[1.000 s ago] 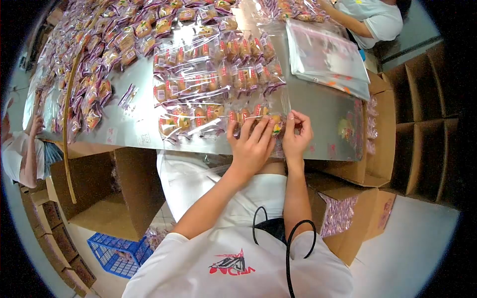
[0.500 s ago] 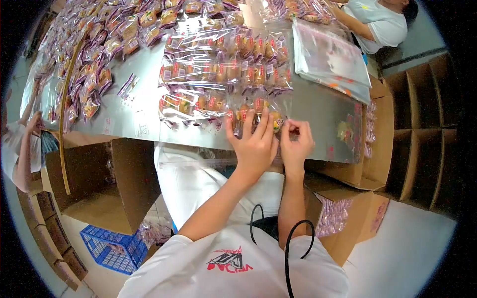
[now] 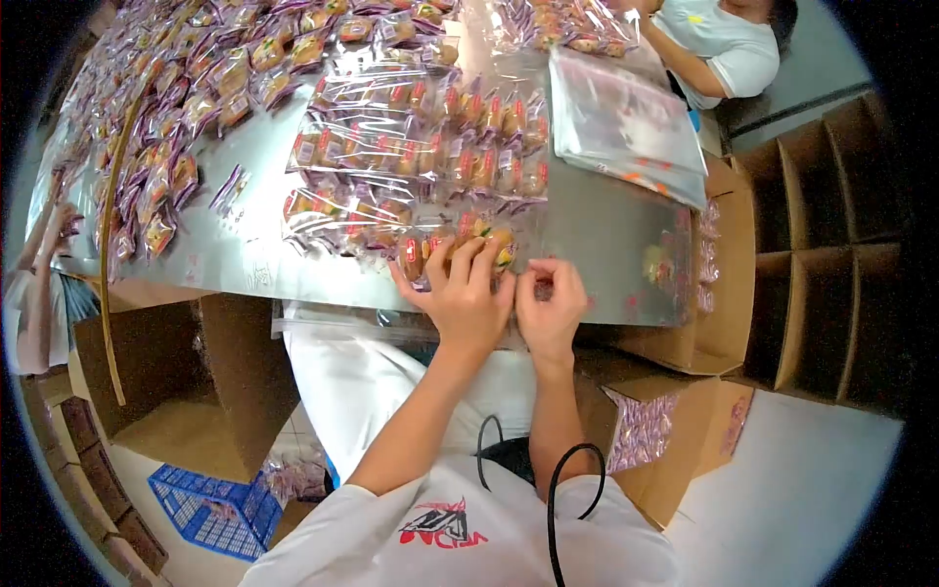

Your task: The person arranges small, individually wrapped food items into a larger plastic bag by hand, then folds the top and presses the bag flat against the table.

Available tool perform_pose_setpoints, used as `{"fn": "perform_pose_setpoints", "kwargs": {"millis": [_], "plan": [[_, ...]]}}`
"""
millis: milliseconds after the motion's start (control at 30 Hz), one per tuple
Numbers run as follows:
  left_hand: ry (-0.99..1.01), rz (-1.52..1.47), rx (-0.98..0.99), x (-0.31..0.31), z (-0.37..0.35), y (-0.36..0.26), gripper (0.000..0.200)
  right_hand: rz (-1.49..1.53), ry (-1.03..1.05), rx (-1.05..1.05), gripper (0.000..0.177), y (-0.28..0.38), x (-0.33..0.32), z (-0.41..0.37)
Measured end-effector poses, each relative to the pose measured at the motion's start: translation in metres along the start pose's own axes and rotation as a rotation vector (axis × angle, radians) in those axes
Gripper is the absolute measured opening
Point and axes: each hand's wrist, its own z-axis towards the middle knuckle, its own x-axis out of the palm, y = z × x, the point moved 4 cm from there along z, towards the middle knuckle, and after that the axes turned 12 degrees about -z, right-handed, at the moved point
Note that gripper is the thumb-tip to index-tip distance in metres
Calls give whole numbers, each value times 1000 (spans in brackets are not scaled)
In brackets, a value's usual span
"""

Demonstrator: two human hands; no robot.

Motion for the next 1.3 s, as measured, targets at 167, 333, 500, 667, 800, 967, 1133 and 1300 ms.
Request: {"fn": "perform_pose_setpoints", "kwargs": {"millis": [167, 333, 500, 667, 800, 967, 1133, 1300], "plan": [[82, -1, 45, -2, 8, -3, 46, -161, -140, -178, 14, 17, -6, 2], [375, 10, 239, -25, 13, 4, 57, -263, -108, -298, 29, 8, -6, -13], [398, 43, 334, -42, 22, 35, 53, -326, 53, -262, 66, 34, 0, -16], [332, 67, 344, -45, 21, 40, 45, -426, 40, -184, 73, 24, 6, -11], [311, 27, 339, -48, 23, 46, 44, -430, -55, -203, 51, 9, 5, -10], [249, -80, 466, -45, 23, 53, 40, -436, -181, -213, 46, -6, 10, -21], [236, -76, 528, -40, 27, 54, 37, -439, -132, -379, 50, 2, 8, -7], [223, -102, 474, -40, 41, 55, 39, -387, -56, -282, 50, -1, 11, 1]]}}
